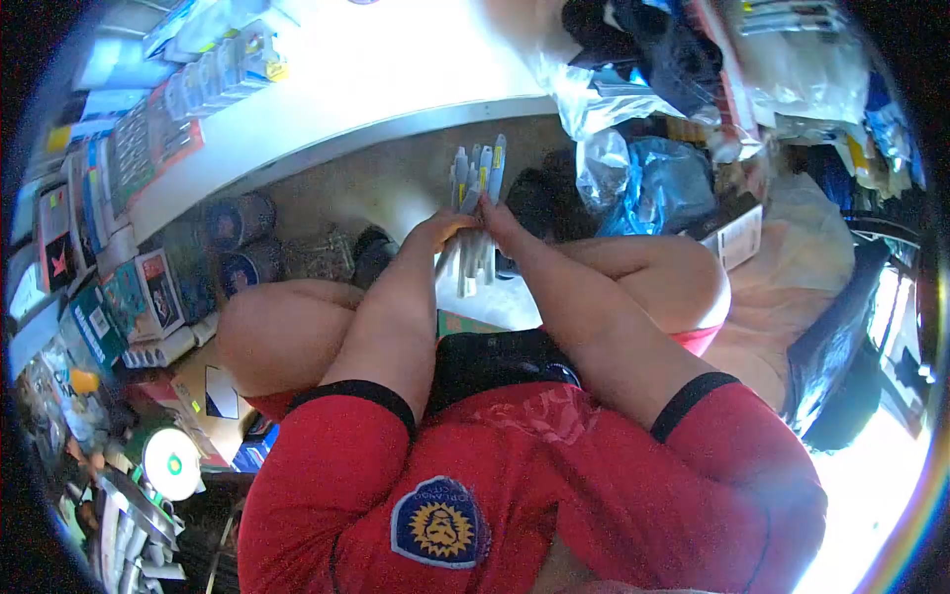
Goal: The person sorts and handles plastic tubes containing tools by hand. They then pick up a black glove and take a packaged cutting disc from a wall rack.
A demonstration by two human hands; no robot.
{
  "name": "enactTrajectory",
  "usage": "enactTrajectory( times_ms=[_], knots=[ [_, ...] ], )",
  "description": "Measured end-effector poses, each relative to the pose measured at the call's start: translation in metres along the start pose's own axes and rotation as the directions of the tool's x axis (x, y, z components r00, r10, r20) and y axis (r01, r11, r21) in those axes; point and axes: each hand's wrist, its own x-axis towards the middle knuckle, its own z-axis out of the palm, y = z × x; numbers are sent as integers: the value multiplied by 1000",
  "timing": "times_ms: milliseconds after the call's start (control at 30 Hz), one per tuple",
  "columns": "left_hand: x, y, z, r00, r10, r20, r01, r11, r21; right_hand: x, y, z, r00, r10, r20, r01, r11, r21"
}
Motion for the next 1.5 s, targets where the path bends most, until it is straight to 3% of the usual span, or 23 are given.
enactTrajectory(
  times_ms=[167,267,300,400,500,600,700,767,833,867,900,933,1000,1033,1067,1100,1133,1167,1267,1367,1400,1433,1500],
  knots=[
    [-19,11,10,988,157,9,-157,986,56,-11,-22,4,976,-146,-163,143,989,-32],
    [-35,8,20,979,197,47,-197,980,-1,-59,-37,38,838,-173,-517,119,983,-136],
    [-43,3,22,976,209,60,-207,978,-38,-99,-48,58,756,-152,-636,155,987,-51],
    [-58,-6,20,978,185,96,-186,983,0,-115,-33,65,789,-58,-612,218,957,191],
    [-110,1,47,956,265,130,-277,957,88,-180,-44,79,774,-155,-614,219,975,30],
    [-130,7,53,897,400,189,-427,894,134,-226,-48,89,855,-224,-468,426,818,386],
    [-166,16,77,833,502,234,-539,831,136,-238,-42,80,889,-306,-340,426,827,368],
    [-195,22,97,812,547,205,-576,809,120,-262,-45,82,842,-454,-293,535,774,338],
    [-211,22,111,730,641,237,-656,754,-18,-299,-55,89,772,-587,-243,635,698,330],
    [-216,26,115,686,683,250,-687,722,-89,-312,-62,93,728,-648,-223,685,670,288],
    [-220,34,113,727,655,205,-672,740,17,-324,-68,97,682,-704,-201,730,637,246],
    [-223,36,114,679,710,187,-714,698,-56,-337,-75,100,632,-754,-177,773,600,205],
    [-256,40,136,578,804,138,-778,595,-204,-371,-98,102,566,-823,-52,822,568,-43],
    [-259,49,134,471,862,185,-832,504,-231,-373,-107,104,480,-877,7,861,469,-198],
    [-271,58,135,461,870,176,-827,493,-272,-375,-117,105,397,-915,79,873,349,-341],
    [-291,66,139,452,877,166,-819,481,-311,-377,-129,106,430,-882,193,885,370,-282],
    [-307,74,141,444,883,155,-811,469,-351,-383,-139,110,363,-906,219,914,300,-273],
    [-315,82,139,375,924,74,-882,380,-279,-391,-148,116,297,-923,245,937,232,-262],
    [-309,97,116,260,965,31,-960,262,-102,-411,-167,137,292,-924,247,951,253,-178],
    [-322,78,127,231,973,4,-955,226,191,-395,-153,151,361,-913,188,932,357,-56],
    [-331,72,133,442,896,34,-831,424,-360,-400,-156,147,539,-805,246,833,553,-16],
    [-315,74,128,449,891,66,-754,418,-507,-407,-162,142,565,-773,287,812,583,-27],
    [-321,73,144,301,948,107,-697,295,-654,-414,-178,137,578,-741,341,784,620,18]
  ],
)
